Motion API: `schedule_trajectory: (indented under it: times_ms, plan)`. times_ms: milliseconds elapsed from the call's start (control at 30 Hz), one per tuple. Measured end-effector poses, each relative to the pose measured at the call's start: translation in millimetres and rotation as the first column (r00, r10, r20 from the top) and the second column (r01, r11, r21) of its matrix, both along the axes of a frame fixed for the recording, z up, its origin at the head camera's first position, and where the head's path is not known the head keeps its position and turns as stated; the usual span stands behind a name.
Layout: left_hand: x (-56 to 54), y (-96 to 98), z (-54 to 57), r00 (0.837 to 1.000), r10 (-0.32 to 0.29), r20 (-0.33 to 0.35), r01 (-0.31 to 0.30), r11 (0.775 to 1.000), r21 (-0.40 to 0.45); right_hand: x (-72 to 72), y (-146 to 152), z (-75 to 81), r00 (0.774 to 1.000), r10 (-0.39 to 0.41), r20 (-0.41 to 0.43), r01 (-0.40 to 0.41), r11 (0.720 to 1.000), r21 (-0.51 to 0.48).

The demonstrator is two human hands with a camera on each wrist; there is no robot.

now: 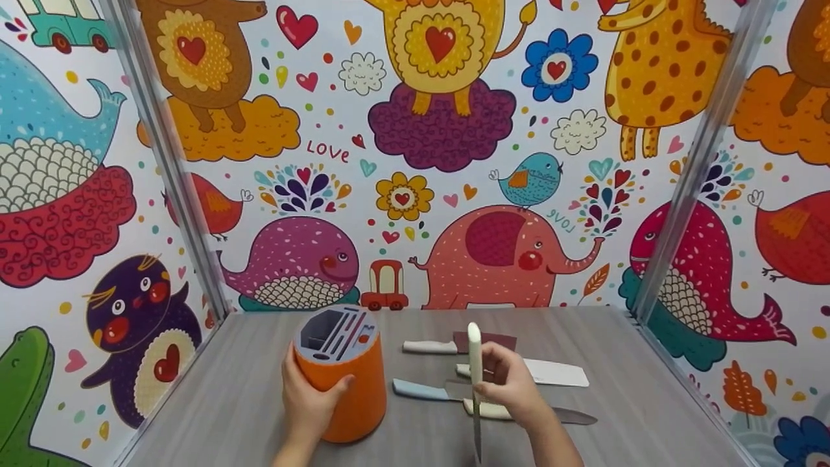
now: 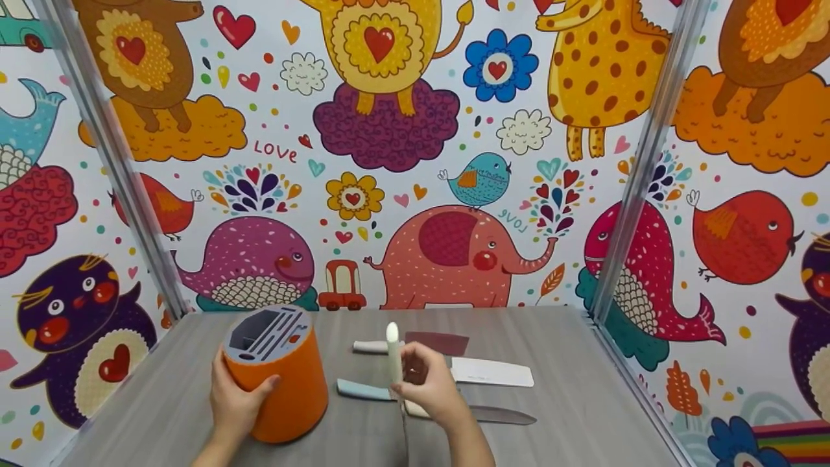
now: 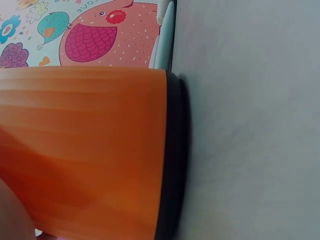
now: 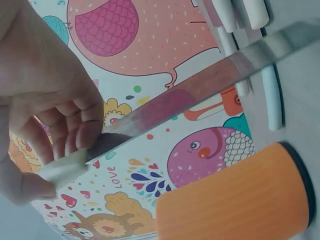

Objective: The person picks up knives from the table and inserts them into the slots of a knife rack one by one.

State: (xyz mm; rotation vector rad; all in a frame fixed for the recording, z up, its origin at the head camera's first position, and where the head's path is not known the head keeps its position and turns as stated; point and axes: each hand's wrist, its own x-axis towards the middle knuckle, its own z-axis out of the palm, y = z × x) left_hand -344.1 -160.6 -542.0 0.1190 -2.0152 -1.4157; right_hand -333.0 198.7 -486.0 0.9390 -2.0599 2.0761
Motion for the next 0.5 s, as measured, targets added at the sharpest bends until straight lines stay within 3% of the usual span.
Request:
schedule_trajectory:
  times_ms: [233,433,500]
  plan:
    - [0.4,1.4,-2.3,0.999,0.022,-0.033,-0.023,0.999,-0.024,3.4,1.0,4.4,0.997,-0.005,0.076,0.016,0.991,-0.137]
    - [0.9,-0.2,1.0,0.994,0.034,-0.100,-0.037,0.999,-0.037,4.4,-3.5,6.2,0.995,-0.035,0.089,0.047,0.989,-0.143]
    - [5.0,-0.8,5.2,0.986,0.046,-0.161,-0.055,0.997,-0.048,5.4,-5.5,6.7,0.996,-0.031,0.087,0.043,0.989,-0.141]
